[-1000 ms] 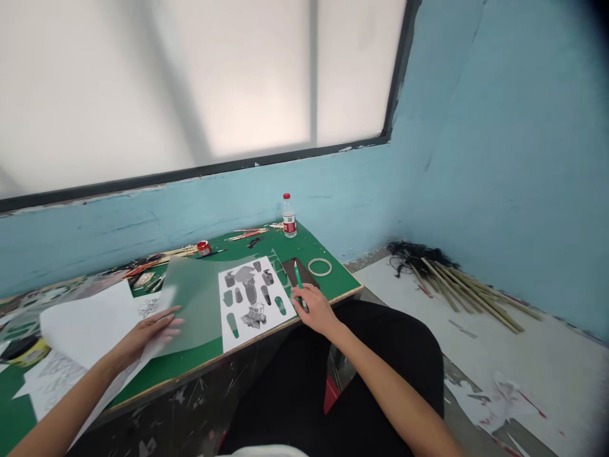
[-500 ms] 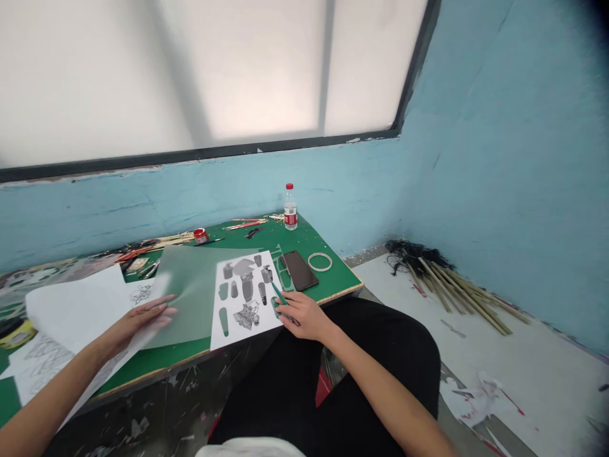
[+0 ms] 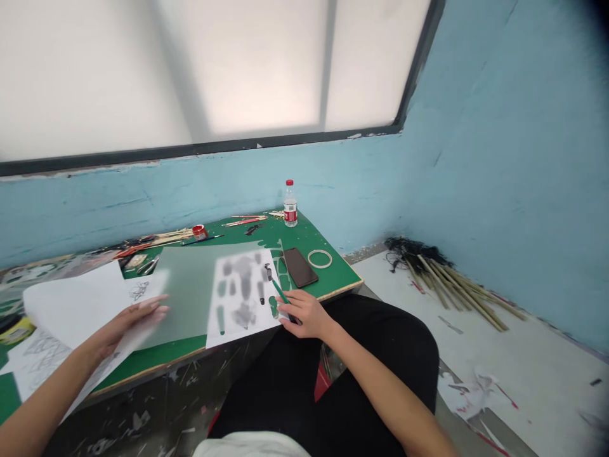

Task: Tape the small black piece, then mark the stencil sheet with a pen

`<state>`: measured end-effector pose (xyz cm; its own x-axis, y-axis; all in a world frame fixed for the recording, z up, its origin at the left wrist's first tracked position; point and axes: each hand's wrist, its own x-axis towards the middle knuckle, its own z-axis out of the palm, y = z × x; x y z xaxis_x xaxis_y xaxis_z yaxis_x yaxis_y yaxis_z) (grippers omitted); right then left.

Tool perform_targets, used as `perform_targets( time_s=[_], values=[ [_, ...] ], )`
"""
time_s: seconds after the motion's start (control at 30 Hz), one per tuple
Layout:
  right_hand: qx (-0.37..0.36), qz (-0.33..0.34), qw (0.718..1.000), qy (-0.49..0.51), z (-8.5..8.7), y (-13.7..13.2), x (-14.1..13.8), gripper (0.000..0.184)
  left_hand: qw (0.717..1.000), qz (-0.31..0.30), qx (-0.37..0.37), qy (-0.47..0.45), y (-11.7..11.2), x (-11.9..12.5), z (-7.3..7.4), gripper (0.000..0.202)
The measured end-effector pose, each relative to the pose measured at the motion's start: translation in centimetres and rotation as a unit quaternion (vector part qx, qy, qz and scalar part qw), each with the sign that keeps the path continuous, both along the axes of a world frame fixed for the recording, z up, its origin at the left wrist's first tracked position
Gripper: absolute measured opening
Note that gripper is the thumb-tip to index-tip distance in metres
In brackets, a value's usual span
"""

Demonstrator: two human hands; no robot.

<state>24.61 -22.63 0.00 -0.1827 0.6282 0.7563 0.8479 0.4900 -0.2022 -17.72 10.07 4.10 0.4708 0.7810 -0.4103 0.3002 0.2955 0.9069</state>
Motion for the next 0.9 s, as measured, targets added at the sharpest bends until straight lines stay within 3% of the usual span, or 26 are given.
perform_targets(
  time_s=[0.17,0.3,0.53,0.9],
  values=[
    [-0.01,0.0,1.0,0.003,-0.1,-0.1,-0.1,0.018,1.0,0.013,-0.001,0.001,-0.1,-0.1,-0.1,0.079],
    [-0.026,-0.008,1.0,0.006,-0.2,0.0,-0.2,0.017,0.999,-0.034,-0.021,0.013,-0.6,0.3,1.2,0.081],
    [-0.039,-0.017,0.999,0.017,-0.3,0.0,-0.4,0.017,0.994,-0.097,-0.03,0.034,-1.8,1.3,4.0,0.116],
    [-0.065,-0.033,0.997,0.039,0.1,-0.2,-0.2,0.021,0.997,-0.071,0.001,0.036,-3.1,0.7,4.4,0.11]
  ],
)
